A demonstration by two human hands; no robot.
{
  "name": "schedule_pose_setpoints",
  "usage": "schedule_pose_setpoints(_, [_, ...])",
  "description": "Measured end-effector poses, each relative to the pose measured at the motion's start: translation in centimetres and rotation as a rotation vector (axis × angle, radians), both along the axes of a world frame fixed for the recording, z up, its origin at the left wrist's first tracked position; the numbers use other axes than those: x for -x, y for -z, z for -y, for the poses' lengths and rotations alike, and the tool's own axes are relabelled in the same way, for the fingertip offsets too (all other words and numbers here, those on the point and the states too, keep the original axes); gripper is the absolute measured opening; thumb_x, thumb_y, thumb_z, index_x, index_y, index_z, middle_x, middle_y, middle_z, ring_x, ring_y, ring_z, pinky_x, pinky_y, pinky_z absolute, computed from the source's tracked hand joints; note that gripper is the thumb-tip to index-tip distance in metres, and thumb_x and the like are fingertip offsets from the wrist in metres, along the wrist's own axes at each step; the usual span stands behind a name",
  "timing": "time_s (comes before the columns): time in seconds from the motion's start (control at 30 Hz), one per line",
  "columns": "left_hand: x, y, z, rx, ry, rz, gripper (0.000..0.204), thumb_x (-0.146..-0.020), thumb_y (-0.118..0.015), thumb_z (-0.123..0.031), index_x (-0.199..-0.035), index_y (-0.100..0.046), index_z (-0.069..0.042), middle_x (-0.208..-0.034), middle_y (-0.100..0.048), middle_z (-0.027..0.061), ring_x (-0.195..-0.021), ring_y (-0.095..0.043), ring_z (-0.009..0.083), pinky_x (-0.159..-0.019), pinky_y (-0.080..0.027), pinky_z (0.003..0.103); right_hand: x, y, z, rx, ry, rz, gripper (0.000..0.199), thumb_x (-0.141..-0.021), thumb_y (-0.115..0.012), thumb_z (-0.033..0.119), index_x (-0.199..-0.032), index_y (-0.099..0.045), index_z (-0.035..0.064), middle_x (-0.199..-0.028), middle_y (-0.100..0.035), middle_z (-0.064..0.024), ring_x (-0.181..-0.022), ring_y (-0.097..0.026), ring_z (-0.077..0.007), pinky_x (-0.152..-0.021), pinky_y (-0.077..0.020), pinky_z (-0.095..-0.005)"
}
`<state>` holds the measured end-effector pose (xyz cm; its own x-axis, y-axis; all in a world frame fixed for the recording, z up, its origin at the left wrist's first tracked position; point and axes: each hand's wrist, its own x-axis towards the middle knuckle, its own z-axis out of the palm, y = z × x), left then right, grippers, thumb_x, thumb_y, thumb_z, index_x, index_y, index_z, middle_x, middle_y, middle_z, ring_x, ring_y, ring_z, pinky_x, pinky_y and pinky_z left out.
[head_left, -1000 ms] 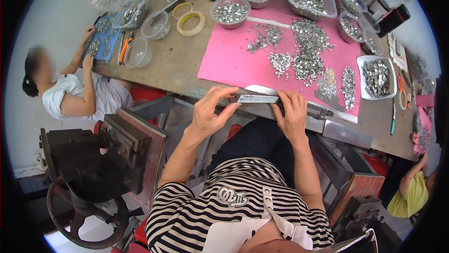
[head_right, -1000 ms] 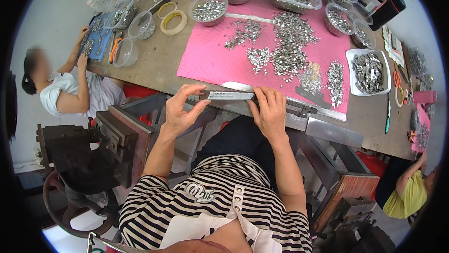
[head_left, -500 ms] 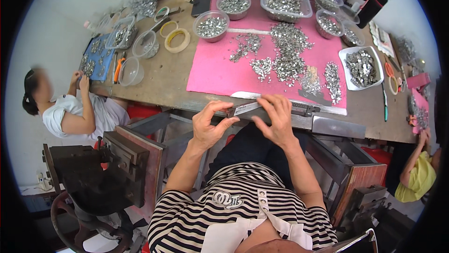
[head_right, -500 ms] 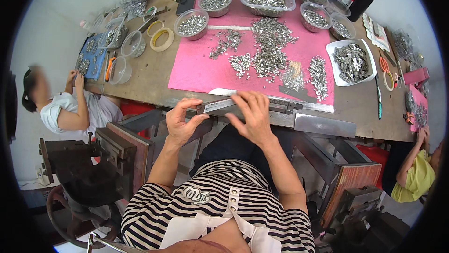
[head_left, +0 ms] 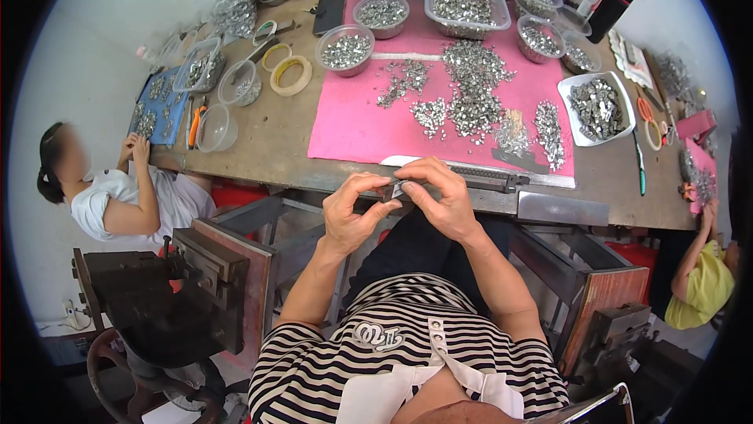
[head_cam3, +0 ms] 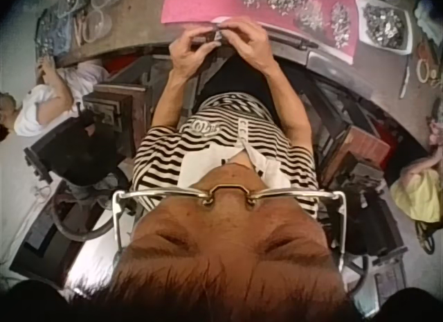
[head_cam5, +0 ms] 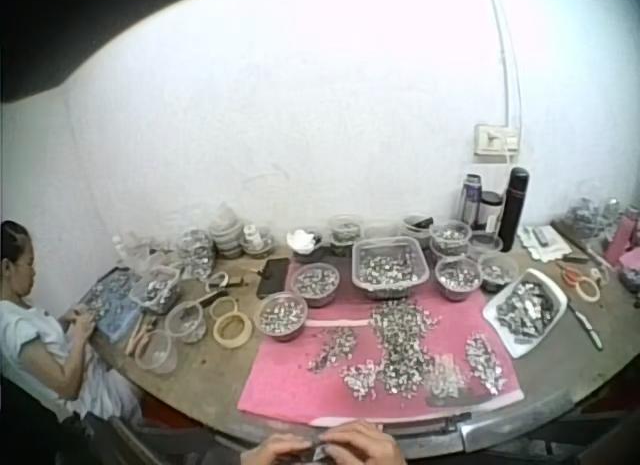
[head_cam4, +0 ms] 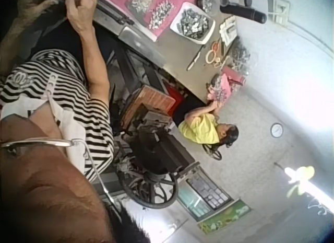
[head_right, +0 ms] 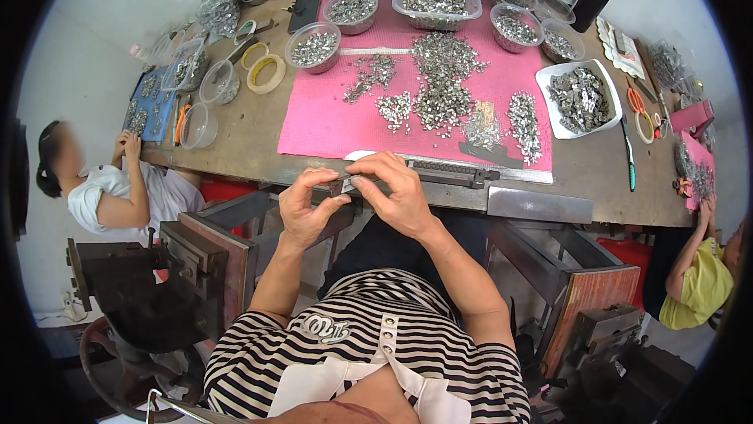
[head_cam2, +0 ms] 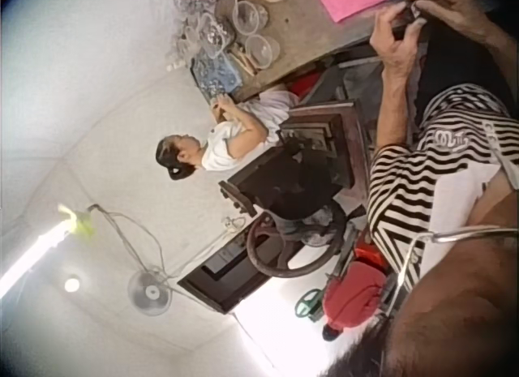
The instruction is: The person sits at a workbench and repeatedly picks up small silver metal pieces from a pink mat. They place each piece into a metal jig, press it down with a tool, and then remove the processed piece. The person continues this repetitive assembly process throughout the video.
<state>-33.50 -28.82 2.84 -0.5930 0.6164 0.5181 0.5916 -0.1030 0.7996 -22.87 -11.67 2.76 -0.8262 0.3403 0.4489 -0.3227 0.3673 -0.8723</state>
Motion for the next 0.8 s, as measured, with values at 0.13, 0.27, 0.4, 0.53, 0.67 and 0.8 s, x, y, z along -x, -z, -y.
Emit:
schedule_pose_setpoints(0.13, [0.1, 0.2, 0.1, -0.002, -0.001, 0.008, 0.044, -0.076, -0.091, -0.005, -0.115, -0.071, -0.004, -0.097, -0.072, 0.0099, -0.085, -0.071, 0.0181, -0.077, -0.057, 0.03, 0.5, 0.0, -0.2, 0.1, -0.07, 0.029, 0.011, -0.095, -0.072, 0.005, -0.105, -0.073, 0.0021, -0.103, -0.072, -0.0068, -0.093, -0.066, -0.0154, -0.08, -0.0529, -0.0295])
schedule_pose_setpoints(0.27, [0.1, 0.5, 0.5, 0.023, 0.032, 0.013, 0.044, -0.078, -0.09, -0.004, -0.116, -0.068, -0.002, -0.104, -0.072, 0.0106, -0.093, -0.069, 0.0183, -0.083, -0.056, 0.031, 0.7, -0.6, -0.5, 0.295, -0.153, 0.131, 0.01, -0.092, -0.073, 0.009, -0.1, -0.072, 0.0023, -0.095, -0.072, -0.0071, -0.09, -0.067, -0.0225, -0.088, -0.049, -0.0355])
schedule_pose_setpoints(0.4, [0.1, 0.4, 0.1, -0.023, -0.006, 0.003, 0.043, -0.076, -0.091, -0.005, -0.115, -0.071, -0.004, -0.096, -0.072, 0.0098, -0.085, -0.071, 0.0185, -0.077, -0.057, 0.03, 1.0, -0.4, -0.3, 0.221, -0.117, 0.138, 0.009, -0.094, -0.072, 0.01, -0.098, -0.069, 0.0025, -0.095, -0.072, -0.0076, -0.091, -0.067, -0.0231, -0.087, -0.0499, -0.0357])
schedule_pose_setpoints(0.53, [0.1, 0.5, 0.2, -0.021, -0.011, 0.027, 0.042, -0.077, -0.09, -0.005, -0.115, -0.071, -0.004, -0.095, -0.072, 0.0098, -0.084, -0.071, 0.0181, -0.077, -0.057, 0.029, 0.8, 0.1, -0.2, 0.19, -0.061, 0.142, 0.009, -0.095, -0.07, 0.01, -0.098, -0.067, 0.0021, -0.095, -0.072, -0.0081, -0.09, -0.067, -0.024, -0.087, -0.0501, -0.0366])
schedule_pose_setpoints(0.67, [0.2, 0.6, 0.2, -0.03, -0.013, 0.045, 0.041, -0.078, -0.09, -0.005, -0.115, -0.071, -0.004, -0.095, -0.072, 0.0096, -0.084, -0.07, 0.0175, -0.077, -0.056, 0.029, 0.9, 0.4, -0.1, 0.21, -0.031, 0.133, 0.008, -0.095, -0.07, 0.009, -0.098, -0.068, 0.0021, -0.094, -0.071, -0.008, -0.09, -0.066, -0.0245, -0.087, -0.0497, -0.0375])
schedule_pose_setpoints(0.8, [0.1, 0.6, 0.2, -0.033, -0.015, 0.049, 0.041, -0.078, -0.09, -0.005, -0.115, -0.071, -0.004, -0.095, -0.072, 0.0093, -0.084, -0.07, 0.017, -0.077, -0.056, 0.029, 1.1, -0.2, -0.3, 0.065, -0.029, 0.079, 0.006, -0.094, -0.07, 0.008, -0.097, -0.069, 0.003, -0.093, -0.071, -0.0074, -0.088, -0.066, -0.0229, -0.086, -0.0465, -0.0365])
